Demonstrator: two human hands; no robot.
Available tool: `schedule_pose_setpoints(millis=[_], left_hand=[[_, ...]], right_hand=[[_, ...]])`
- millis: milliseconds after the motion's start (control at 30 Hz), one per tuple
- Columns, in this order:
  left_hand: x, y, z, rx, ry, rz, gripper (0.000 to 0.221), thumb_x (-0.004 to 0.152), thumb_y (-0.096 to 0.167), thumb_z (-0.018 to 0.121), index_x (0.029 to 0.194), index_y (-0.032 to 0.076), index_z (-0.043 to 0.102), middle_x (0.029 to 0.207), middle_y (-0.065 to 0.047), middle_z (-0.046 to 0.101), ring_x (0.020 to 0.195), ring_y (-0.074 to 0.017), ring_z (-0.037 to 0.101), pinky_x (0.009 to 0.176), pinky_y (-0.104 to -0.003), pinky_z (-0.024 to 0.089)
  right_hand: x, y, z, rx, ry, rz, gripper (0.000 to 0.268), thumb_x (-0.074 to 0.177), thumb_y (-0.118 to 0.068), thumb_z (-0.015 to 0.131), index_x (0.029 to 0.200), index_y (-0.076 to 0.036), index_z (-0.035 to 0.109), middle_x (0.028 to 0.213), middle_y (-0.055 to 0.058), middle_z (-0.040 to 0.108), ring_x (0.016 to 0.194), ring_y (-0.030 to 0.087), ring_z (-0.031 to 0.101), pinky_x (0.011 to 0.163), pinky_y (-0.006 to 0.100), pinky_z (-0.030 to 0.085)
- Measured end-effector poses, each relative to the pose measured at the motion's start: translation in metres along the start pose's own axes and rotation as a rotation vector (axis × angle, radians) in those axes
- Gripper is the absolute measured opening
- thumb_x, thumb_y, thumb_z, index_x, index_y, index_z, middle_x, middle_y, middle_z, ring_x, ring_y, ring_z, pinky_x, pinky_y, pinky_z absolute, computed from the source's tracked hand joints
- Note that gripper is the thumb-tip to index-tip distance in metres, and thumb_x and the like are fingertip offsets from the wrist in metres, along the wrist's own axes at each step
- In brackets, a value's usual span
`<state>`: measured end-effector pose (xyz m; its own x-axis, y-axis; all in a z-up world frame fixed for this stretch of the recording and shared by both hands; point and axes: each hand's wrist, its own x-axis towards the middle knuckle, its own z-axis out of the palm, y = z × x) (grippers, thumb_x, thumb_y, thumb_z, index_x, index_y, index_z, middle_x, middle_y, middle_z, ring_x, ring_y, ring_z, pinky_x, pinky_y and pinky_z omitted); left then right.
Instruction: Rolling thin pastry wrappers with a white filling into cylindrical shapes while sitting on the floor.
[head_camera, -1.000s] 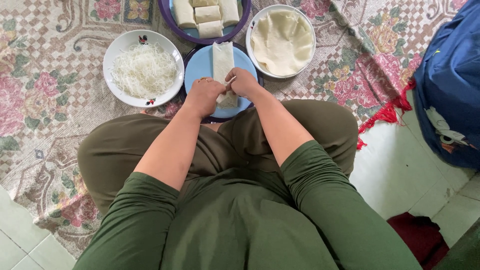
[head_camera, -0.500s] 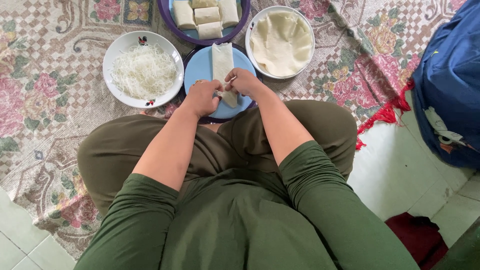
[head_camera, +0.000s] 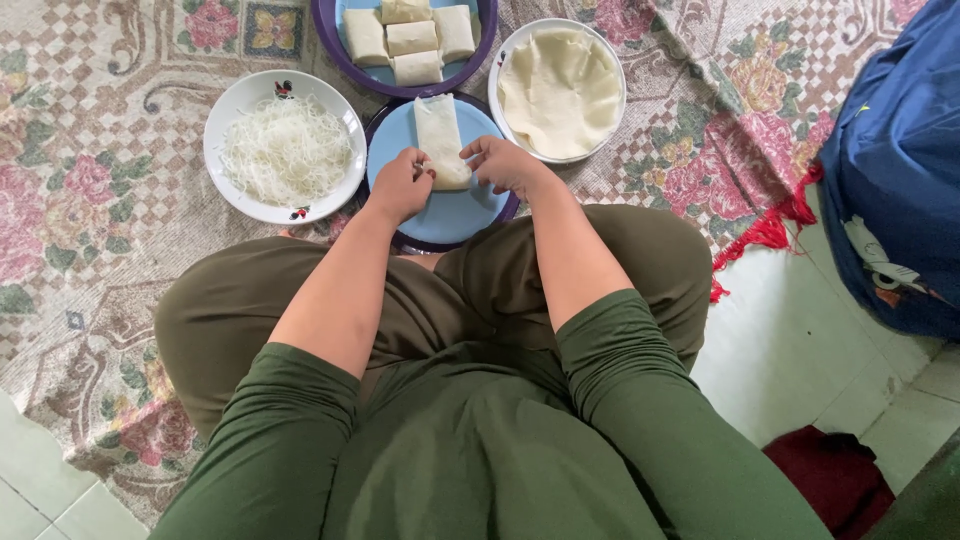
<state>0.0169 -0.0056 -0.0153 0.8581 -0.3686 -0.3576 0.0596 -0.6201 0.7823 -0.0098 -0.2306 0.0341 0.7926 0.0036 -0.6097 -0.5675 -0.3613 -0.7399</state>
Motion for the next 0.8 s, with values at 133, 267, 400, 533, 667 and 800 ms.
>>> schedule_pose_setpoints(millis=[133, 267, 400, 533, 667, 800], left_hand=[[0.011, -0.007, 0.003, -0.018, 0.034, -0.062, 0.022, 0.099, 0.032, 0.058, 0.117, 0.02, 0.063, 0.098, -0.004, 0.076, 0.106, -0.0278, 0.07, 0.089, -0.047, 0.057], [0.017, -0.008, 0.003, -0.051, 0.059, -0.089, 0.023, 0.098, 0.03, 0.058, 0.116, 0.017, 0.064, 0.096, -0.008, 0.076, 0.102, -0.0302, 0.071, 0.084, -0.045, 0.059], [0.018, -0.006, 0.004, -0.062, 0.072, -0.141, 0.024, 0.099, 0.036, 0.057, 0.115, 0.02, 0.064, 0.092, -0.005, 0.076, 0.101, -0.0278, 0.072, 0.084, -0.044, 0.059], [0.015, 0.002, -0.003, -0.081, 0.07, -0.159, 0.033, 0.095, 0.048, 0.063, 0.117, 0.024, 0.062, 0.096, -0.003, 0.076, 0.1, -0.0236, 0.073, 0.081, -0.042, 0.06], [0.005, 0.012, -0.009, -0.073, 0.035, -0.131, 0.044, 0.093, 0.041, 0.071, 0.126, 0.017, 0.055, 0.107, -0.014, 0.076, 0.102, -0.0299, 0.073, 0.082, -0.042, 0.061], [0.022, -0.008, -0.003, 0.033, 0.069, -0.116, 0.04, 0.094, 0.039, 0.071, 0.124, 0.02, 0.052, 0.101, -0.009, 0.076, 0.095, -0.0276, 0.075, 0.074, -0.04, 0.062]], right_hand=[[0.019, 0.023, 0.007, 0.038, -0.008, -0.089, 0.05, 0.076, 0.003, 0.064, 0.125, -0.007, 0.066, 0.106, 0.009, 0.071, 0.09, 0.021, 0.063, 0.067, 0.029, 0.052], [0.046, 0.041, 0.012, -0.031, 0.1, -0.084, 0.036, 0.075, -0.014, 0.086, 0.109, -0.017, 0.076, 0.089, -0.002, 0.076, 0.078, 0.014, 0.067, 0.061, 0.024, 0.054], [0.051, 0.042, 0.015, -0.102, 0.186, -0.068, 0.029, 0.08, -0.03, 0.087, 0.107, -0.021, 0.077, 0.085, -0.006, 0.075, 0.081, 0.011, 0.068, 0.074, 0.026, 0.056], [0.051, 0.038, 0.016, -0.161, 0.213, -0.056, 0.026, 0.084, -0.037, 0.084, 0.105, -0.024, 0.077, 0.084, -0.007, 0.074, 0.082, 0.011, 0.069, 0.075, 0.027, 0.056], [0.043, 0.029, 0.017, -0.207, 0.25, -0.087, 0.026, 0.086, -0.036, 0.081, 0.106, -0.02, 0.076, 0.084, -0.002, 0.075, 0.084, 0.016, 0.072, 0.075, 0.032, 0.059], [0.028, 0.016, 0.02, -0.268, 0.308, -0.137, 0.03, 0.088, -0.031, 0.079, 0.113, -0.016, 0.071, 0.086, 0.004, 0.073, 0.089, 0.023, 0.073, 0.078, 0.038, 0.061]])
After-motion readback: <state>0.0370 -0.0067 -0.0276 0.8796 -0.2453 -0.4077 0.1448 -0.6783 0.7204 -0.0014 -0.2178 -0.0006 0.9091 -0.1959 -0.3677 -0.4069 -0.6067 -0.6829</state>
